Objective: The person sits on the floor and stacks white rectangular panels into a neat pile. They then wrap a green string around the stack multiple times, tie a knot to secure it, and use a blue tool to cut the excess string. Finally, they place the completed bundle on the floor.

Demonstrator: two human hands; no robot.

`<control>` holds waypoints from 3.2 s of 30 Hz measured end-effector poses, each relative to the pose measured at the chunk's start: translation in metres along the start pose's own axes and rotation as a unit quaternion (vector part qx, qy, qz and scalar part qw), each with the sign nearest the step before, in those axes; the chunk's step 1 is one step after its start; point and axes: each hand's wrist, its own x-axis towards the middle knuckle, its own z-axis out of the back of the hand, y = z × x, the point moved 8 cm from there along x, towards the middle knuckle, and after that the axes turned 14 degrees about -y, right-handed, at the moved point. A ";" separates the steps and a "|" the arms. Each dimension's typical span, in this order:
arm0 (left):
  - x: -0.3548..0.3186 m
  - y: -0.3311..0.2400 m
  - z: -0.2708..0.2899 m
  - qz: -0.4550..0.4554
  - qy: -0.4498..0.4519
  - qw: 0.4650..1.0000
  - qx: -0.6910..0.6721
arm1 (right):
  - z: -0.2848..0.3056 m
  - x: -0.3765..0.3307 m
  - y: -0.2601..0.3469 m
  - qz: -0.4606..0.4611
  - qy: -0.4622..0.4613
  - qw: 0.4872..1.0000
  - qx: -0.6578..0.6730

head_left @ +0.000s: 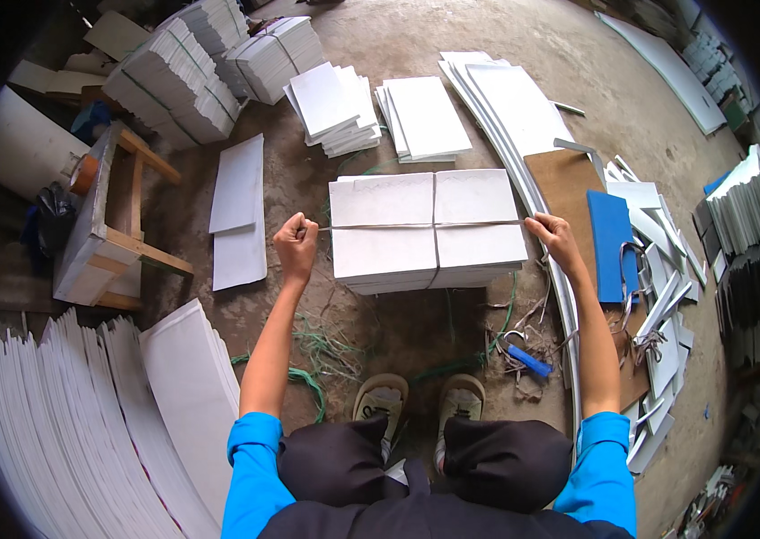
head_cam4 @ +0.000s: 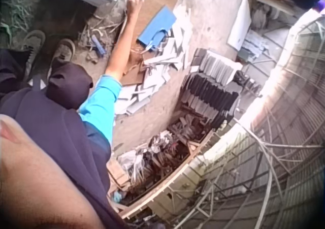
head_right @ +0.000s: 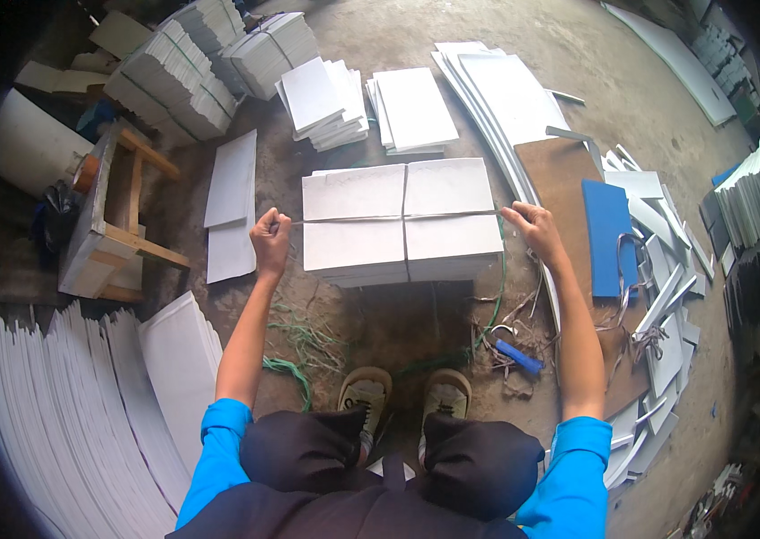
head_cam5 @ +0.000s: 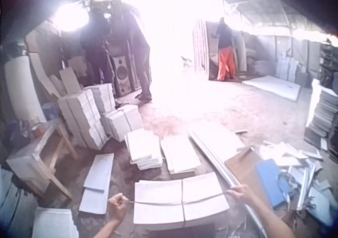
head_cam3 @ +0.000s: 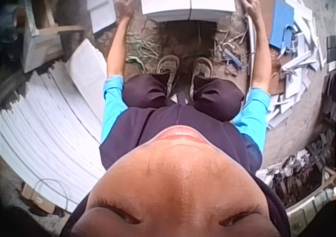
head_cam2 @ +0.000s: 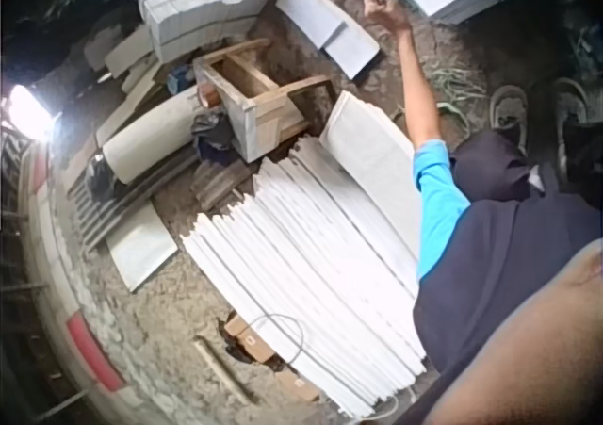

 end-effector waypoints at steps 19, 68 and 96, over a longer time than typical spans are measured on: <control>-0.131 0.168 -0.059 0.170 0.170 0.970 -0.023 | -0.109 -0.089 -0.182 -0.346 -0.130 0.865 0.340; -0.179 0.020 -0.001 -0.013 0.227 0.969 0.096 | -0.058 -0.181 -0.073 -0.036 -0.080 0.980 -0.179; -0.021 -0.119 -0.053 -0.095 0.215 0.948 0.216 | -0.004 -0.035 0.125 0.062 -0.105 0.971 -0.203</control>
